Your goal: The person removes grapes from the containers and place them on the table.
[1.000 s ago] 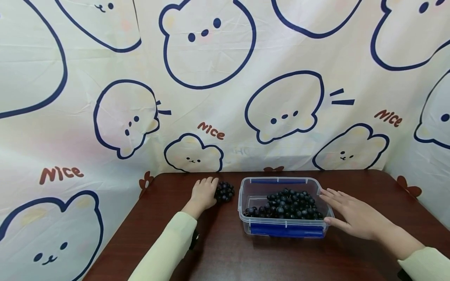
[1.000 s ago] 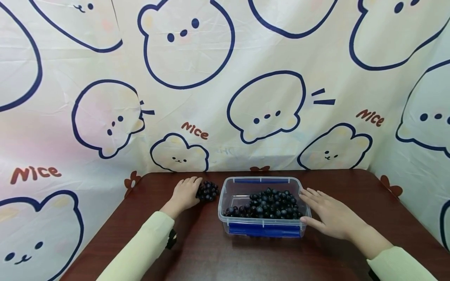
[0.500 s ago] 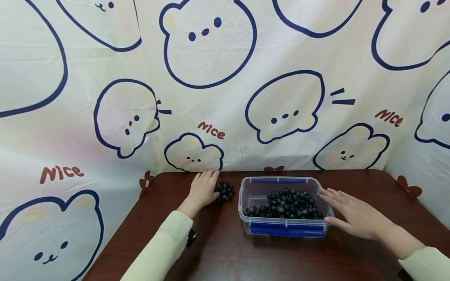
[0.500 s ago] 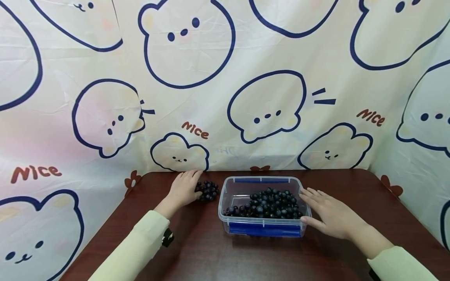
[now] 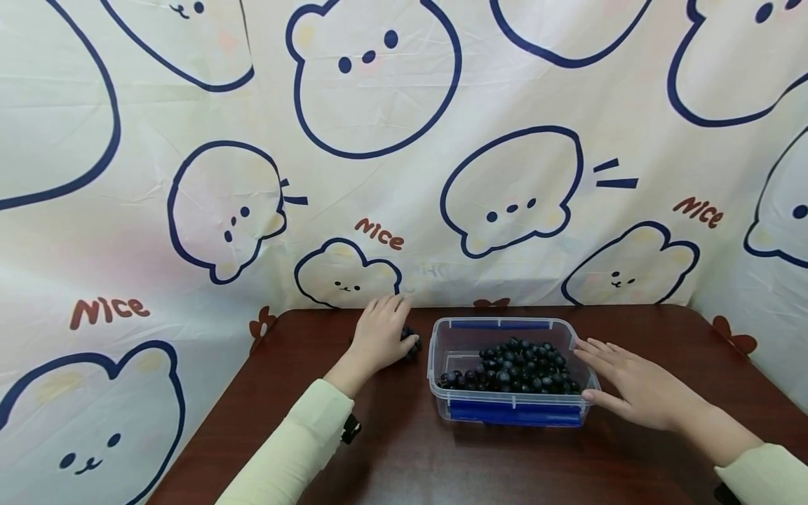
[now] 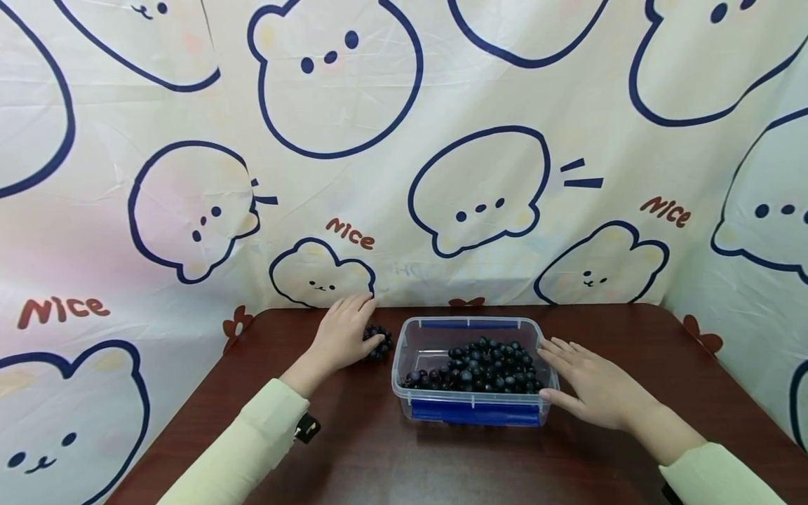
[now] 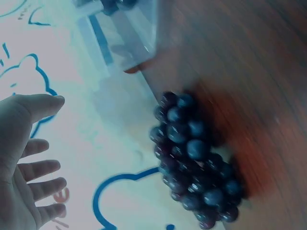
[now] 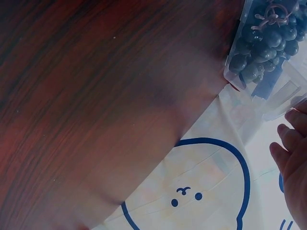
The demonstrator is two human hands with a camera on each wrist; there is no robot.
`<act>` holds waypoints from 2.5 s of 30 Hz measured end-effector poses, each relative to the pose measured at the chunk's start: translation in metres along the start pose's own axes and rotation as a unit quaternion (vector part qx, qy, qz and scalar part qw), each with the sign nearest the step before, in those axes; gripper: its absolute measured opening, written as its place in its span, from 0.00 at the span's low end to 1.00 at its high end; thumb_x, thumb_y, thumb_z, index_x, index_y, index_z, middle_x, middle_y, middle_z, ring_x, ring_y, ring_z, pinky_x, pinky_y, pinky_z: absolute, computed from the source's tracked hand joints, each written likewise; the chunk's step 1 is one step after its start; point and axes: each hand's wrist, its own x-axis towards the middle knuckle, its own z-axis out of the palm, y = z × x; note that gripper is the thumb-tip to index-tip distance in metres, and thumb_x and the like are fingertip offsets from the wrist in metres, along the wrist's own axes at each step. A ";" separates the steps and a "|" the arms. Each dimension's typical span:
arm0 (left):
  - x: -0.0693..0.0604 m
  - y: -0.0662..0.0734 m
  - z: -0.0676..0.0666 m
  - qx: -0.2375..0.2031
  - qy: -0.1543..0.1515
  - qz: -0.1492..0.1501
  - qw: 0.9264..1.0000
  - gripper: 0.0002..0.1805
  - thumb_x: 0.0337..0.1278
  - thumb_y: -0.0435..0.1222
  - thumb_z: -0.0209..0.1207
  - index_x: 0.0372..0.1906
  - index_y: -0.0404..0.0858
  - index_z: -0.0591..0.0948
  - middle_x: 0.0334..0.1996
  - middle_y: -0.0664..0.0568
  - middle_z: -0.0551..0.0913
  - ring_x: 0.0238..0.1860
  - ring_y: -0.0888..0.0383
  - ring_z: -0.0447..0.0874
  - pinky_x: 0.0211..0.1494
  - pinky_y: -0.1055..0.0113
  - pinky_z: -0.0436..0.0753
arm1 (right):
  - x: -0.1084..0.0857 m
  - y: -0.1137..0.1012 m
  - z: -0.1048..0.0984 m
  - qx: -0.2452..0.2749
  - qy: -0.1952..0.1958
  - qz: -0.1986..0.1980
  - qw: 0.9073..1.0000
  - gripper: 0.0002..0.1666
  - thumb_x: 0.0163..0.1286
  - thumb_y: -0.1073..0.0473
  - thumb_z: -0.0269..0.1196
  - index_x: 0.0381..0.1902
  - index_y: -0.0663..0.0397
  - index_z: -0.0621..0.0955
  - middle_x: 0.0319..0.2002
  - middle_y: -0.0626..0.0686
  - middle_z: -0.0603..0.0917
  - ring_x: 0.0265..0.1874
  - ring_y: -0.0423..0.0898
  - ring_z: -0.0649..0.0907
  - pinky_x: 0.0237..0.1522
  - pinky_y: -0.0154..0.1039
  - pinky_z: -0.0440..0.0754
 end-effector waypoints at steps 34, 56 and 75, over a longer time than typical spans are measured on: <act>0.024 0.080 0.002 -0.112 -0.145 0.078 0.980 0.37 0.61 0.59 0.58 0.69 0.43 0.70 0.62 0.50 0.75 0.58 0.55 0.76 0.55 0.60 0.78 | 0.000 -0.004 -0.002 0.017 -0.024 0.033 0.999 0.40 0.68 0.39 0.60 0.69 0.57 0.70 0.69 0.59 0.68 0.67 0.61 0.66 0.65 0.55 0.64; 0.039 0.095 0.017 -0.164 -0.272 0.020 0.948 0.44 0.46 0.64 0.65 0.63 0.40 0.77 0.55 0.51 0.81 0.51 0.55 0.81 0.48 0.58 0.82 | 0.001 -0.003 -0.002 0.014 -0.023 0.031 0.999 0.41 0.68 0.37 0.59 0.68 0.57 0.71 0.69 0.58 0.68 0.67 0.61 0.66 0.67 0.53 0.62; 0.043 0.101 0.029 -0.150 -0.357 -0.001 0.922 0.37 0.45 0.59 0.69 0.58 0.41 0.81 0.51 0.51 0.82 0.47 0.55 0.82 0.44 0.59 0.82 | 0.001 -0.004 -0.003 0.021 -0.027 0.040 0.999 0.41 0.67 0.37 0.60 0.68 0.58 0.71 0.69 0.59 0.68 0.67 0.62 0.67 0.59 0.63 0.68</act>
